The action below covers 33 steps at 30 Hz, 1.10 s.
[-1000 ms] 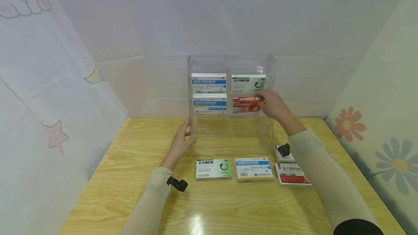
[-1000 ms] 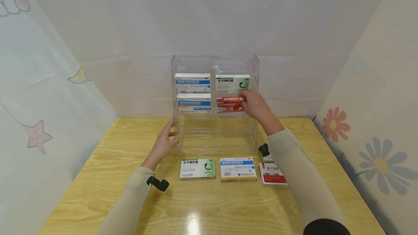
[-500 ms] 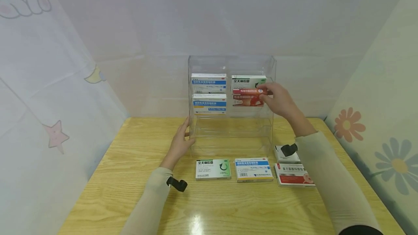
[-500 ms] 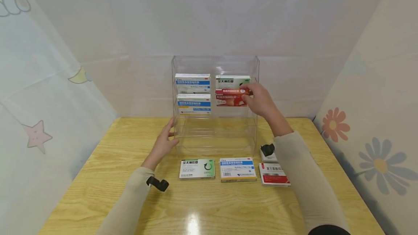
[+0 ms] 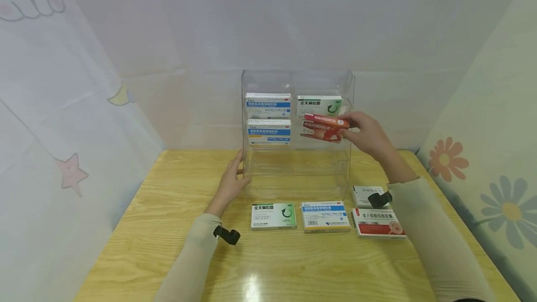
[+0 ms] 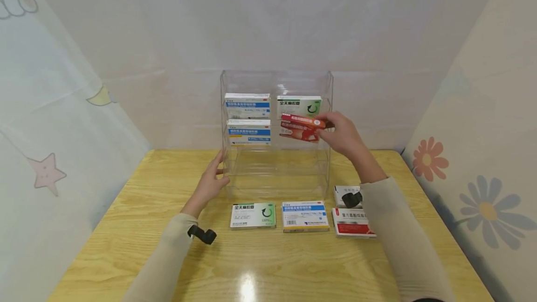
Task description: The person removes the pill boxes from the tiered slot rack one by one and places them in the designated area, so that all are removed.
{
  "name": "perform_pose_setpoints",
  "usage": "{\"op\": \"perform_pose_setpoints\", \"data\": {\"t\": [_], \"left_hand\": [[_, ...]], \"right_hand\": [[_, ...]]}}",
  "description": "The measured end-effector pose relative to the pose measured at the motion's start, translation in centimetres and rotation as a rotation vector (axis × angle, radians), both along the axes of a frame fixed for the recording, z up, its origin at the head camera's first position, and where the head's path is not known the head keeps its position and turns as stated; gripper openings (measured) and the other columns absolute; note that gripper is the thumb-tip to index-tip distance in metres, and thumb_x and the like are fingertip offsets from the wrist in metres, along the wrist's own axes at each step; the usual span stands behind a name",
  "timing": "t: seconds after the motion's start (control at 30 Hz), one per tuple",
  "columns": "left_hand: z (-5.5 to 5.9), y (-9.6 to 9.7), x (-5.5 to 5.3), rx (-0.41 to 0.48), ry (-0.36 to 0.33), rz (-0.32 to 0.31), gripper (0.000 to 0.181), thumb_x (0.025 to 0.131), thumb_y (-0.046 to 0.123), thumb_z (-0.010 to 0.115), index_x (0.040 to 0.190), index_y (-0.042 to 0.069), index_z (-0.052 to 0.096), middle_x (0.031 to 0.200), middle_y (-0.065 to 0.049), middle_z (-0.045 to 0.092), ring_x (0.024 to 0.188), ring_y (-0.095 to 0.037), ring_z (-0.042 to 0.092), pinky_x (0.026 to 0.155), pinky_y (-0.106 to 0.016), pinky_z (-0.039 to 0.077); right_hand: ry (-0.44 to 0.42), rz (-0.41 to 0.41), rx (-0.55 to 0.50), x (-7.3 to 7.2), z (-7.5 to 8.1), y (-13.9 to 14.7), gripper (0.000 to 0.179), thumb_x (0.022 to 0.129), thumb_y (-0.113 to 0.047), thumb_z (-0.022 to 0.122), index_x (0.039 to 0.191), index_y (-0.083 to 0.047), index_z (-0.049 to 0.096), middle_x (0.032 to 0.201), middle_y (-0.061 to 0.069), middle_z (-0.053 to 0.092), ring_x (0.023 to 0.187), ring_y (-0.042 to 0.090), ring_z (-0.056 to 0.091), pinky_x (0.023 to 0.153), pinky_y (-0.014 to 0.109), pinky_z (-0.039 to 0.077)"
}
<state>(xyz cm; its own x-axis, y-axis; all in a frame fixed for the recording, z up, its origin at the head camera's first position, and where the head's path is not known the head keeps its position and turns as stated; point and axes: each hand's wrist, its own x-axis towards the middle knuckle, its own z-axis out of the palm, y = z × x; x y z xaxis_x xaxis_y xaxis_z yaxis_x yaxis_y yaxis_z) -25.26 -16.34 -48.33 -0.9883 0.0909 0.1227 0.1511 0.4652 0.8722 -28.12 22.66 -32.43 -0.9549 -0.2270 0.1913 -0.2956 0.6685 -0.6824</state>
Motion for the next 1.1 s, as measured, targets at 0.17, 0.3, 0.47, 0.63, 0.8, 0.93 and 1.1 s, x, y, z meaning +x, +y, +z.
{"op": "perform_pose_setpoints", "data": {"t": [0.17,0.3,0.47,0.63,0.8,0.93,1.1], "left_hand": [[0.0,-0.1,0.0,-0.008,-0.007,-0.001,0.096,0.093,0.004,0.064,0.162,0.042,0.01,0.165,-0.006,0.027,0.134,-0.04,0.048,0.086,-0.045,0.059],[-0.1,-0.1,0.0,-0.005,-0.013,-0.001,0.096,0.093,0.004,0.063,0.162,0.044,0.01,0.165,-0.006,0.026,0.134,-0.04,0.048,0.086,-0.045,0.059],[-0.1,0.0,0.1,-0.006,-0.011,-0.003,0.095,0.093,0.004,0.063,0.162,0.042,0.01,0.165,-0.007,0.026,0.135,-0.041,0.047,0.086,-0.045,0.059],[-0.1,0.0,0.1,-0.003,-0.006,-0.001,0.095,0.092,0.002,0.063,0.163,0.04,0.01,0.165,-0.008,0.026,0.134,-0.042,0.047,0.086,-0.047,0.059],[-0.3,-0.1,-0.1,-0.004,-0.005,-0.006,0.096,0.092,0.003,0.062,0.162,0.042,0.01,0.165,-0.006,0.026,0.134,-0.04,0.047,0.084,-0.045,0.06],[-0.3,-0.1,-0.2,-0.001,-0.008,-0.011,0.096,0.092,0.004,0.063,0.162,0.043,0.01,0.165,-0.005,0.026,0.134,-0.04,0.047,0.083,-0.043,0.06],[-0.3,-0.3,-0.3,0.001,-0.013,-0.013,0.096,0.092,0.003,0.063,0.162,0.042,0.01,0.165,-0.006,0.025,0.134,-0.039,0.047,0.084,-0.045,0.06]], "right_hand": [[-0.094,0.012,-0.109,0.6,-0.3,0.8,0.041,0.102,-0.02,0.061,0.14,-0.01,0.053,0.14,0.014,0.053,0.128,0.035,0.053,0.105,0.057,0.047],[-0.155,0.053,-0.227,1.0,-0.6,1.4,0.042,0.102,-0.021,0.061,0.141,-0.01,0.052,0.142,0.015,0.052,0.128,0.036,0.057,0.104,0.053,0.05],[-0.182,0.093,-0.282,1.6,-1.2,2.0,0.046,0.102,-0.022,0.062,0.144,-0.007,0.05,0.142,0.017,0.052,0.123,0.036,0.06,0.099,0.043,0.055],[-0.196,0.118,-0.303,2.1,-2.0,2.4,0.048,0.101,-0.02,0.063,0.144,-0.002,0.049,0.139,0.02,0.052,0.119,0.032,0.06,0.092,0.036,0.058],[-0.226,0.125,-0.333,2.7,-2.8,2.6,0.046,0.1,-0.016,0.064,0.141,0.0,0.05,0.135,0.02,0.054,0.112,0.024,0.064,0.091,0.037,0.059],[-0.246,0.143,-0.354,3.4,-3.6,2.7,0.046,0.099,-0.014,0.065,0.14,0.001,0.05,0.135,0.021,0.055,0.111,0.022,0.065,0.092,0.041,0.058],[-0.284,0.139,-0.37,4.8,-5.0,2.4,0.05,0.098,-0.016,0.068,0.142,0.0,0.05,0.137,0.023,0.055,0.113,0.027,0.066,0.091,0.04,0.059]]}}
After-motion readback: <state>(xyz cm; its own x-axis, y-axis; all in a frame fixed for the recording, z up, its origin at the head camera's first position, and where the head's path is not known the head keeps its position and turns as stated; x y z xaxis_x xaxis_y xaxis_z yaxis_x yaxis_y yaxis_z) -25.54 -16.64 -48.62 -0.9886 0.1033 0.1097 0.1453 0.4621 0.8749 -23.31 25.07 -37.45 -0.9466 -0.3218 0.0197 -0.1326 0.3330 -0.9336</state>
